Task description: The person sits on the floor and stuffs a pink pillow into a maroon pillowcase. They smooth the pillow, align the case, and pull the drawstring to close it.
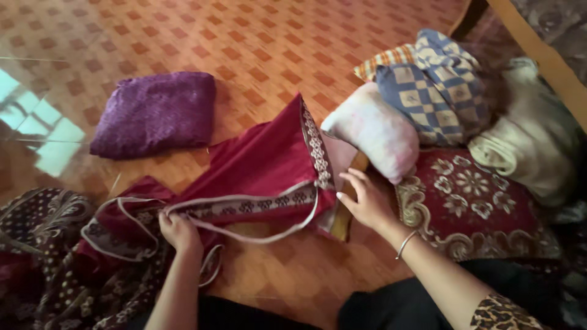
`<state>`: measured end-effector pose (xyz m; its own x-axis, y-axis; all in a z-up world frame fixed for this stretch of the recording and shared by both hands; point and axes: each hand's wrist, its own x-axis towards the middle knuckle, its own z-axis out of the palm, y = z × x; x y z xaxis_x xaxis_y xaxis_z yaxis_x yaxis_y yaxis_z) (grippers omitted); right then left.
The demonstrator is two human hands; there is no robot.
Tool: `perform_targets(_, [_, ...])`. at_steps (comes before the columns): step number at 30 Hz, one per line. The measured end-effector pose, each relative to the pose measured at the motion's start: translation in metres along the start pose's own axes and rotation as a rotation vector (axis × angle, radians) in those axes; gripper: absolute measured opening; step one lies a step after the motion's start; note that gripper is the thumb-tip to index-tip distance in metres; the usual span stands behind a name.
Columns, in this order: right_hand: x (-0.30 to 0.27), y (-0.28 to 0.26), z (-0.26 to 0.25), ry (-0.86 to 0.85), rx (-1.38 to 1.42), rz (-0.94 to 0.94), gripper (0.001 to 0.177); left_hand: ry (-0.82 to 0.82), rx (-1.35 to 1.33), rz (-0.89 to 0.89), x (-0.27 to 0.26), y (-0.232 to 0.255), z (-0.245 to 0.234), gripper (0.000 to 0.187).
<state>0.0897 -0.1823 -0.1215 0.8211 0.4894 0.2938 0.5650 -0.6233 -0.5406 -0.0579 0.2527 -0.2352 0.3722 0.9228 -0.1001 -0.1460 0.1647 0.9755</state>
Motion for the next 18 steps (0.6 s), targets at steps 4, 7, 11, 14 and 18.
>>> perform_targets(4, [0.022,0.000,0.044,0.040,0.165,0.187,0.073,-0.009,-0.101,-0.084,0.019,-0.043,-0.021,0.022])
perform_targets(7, [0.041,-0.002,0.076,0.118,0.062,-0.002,0.077,-0.054,-0.156,-0.045,0.029,-0.067,-0.023,0.022])
perform_targets(11, [0.063,-0.031,0.099,-0.030,-0.099,0.223,0.102,-0.089,-0.085,-0.221,0.020,-0.062,-0.014,0.017])
perform_targets(14, [0.088,-0.034,0.109,-0.213,-0.238,0.375,0.093,-0.175,-0.093,-0.262,0.004,-0.042,-0.008,0.018])
perform_targets(18, [0.120,-0.022,0.108,-0.350,0.291,0.398,0.077,-0.279,-0.124,-0.275,-0.008,-0.020,-0.003,0.024])
